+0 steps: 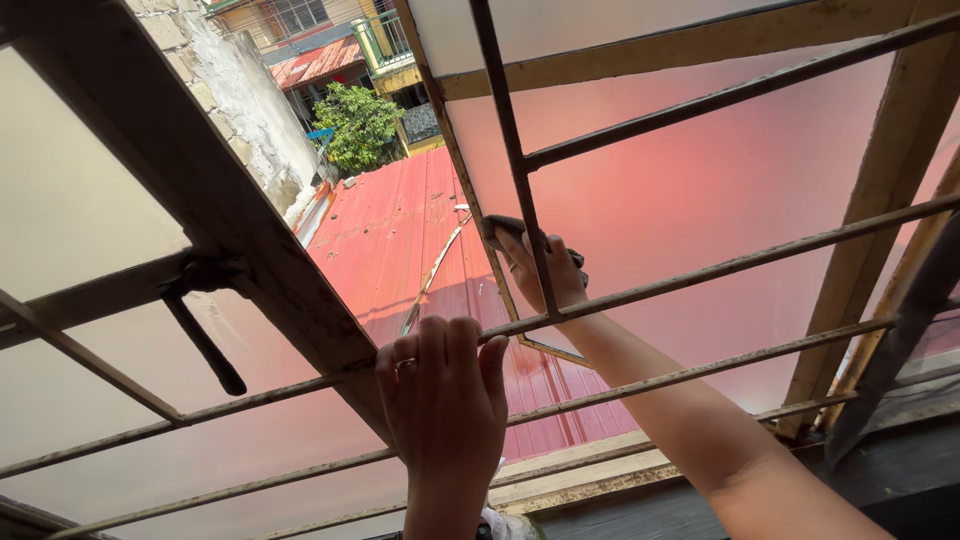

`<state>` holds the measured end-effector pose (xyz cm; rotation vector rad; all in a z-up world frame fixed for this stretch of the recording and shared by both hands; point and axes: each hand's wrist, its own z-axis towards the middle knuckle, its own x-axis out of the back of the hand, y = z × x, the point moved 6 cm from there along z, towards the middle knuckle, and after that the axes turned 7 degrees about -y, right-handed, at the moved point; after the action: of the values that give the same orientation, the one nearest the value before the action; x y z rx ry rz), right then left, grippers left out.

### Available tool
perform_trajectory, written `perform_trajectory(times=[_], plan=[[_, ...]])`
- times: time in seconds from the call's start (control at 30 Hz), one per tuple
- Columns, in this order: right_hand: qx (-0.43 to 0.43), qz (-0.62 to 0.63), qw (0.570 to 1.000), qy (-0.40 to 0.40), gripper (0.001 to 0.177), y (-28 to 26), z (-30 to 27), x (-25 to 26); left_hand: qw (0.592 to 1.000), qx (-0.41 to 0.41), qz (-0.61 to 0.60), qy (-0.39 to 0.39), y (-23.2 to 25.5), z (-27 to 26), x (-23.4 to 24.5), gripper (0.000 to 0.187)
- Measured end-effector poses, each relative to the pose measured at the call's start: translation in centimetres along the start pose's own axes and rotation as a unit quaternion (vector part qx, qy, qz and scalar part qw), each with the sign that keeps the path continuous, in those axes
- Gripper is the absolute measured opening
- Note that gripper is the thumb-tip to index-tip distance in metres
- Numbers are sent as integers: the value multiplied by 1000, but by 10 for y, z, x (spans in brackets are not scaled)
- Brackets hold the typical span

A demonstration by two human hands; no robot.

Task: The person cleans a window using a spray bottle and a cloth. They spray the cleaning solution onto the glass and wipe it with the cloth, working across multiple panes of the window.

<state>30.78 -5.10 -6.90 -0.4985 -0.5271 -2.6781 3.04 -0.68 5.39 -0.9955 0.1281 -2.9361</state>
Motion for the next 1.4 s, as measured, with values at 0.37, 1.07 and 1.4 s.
perform_trajectory(times=[0.37,1.07,1.4], plan=[[62,192,917,-345,28,-8,-98,-44,1000,-11,9,21,0,-3,4,29],[160,7,924,-348,26,36,-130,40,1000,-2,-12,27,-1,-6,3,29],[-108,35,993,-11,44,142,-170,145,1000,6,-7,25,-1,-6,0,30]])
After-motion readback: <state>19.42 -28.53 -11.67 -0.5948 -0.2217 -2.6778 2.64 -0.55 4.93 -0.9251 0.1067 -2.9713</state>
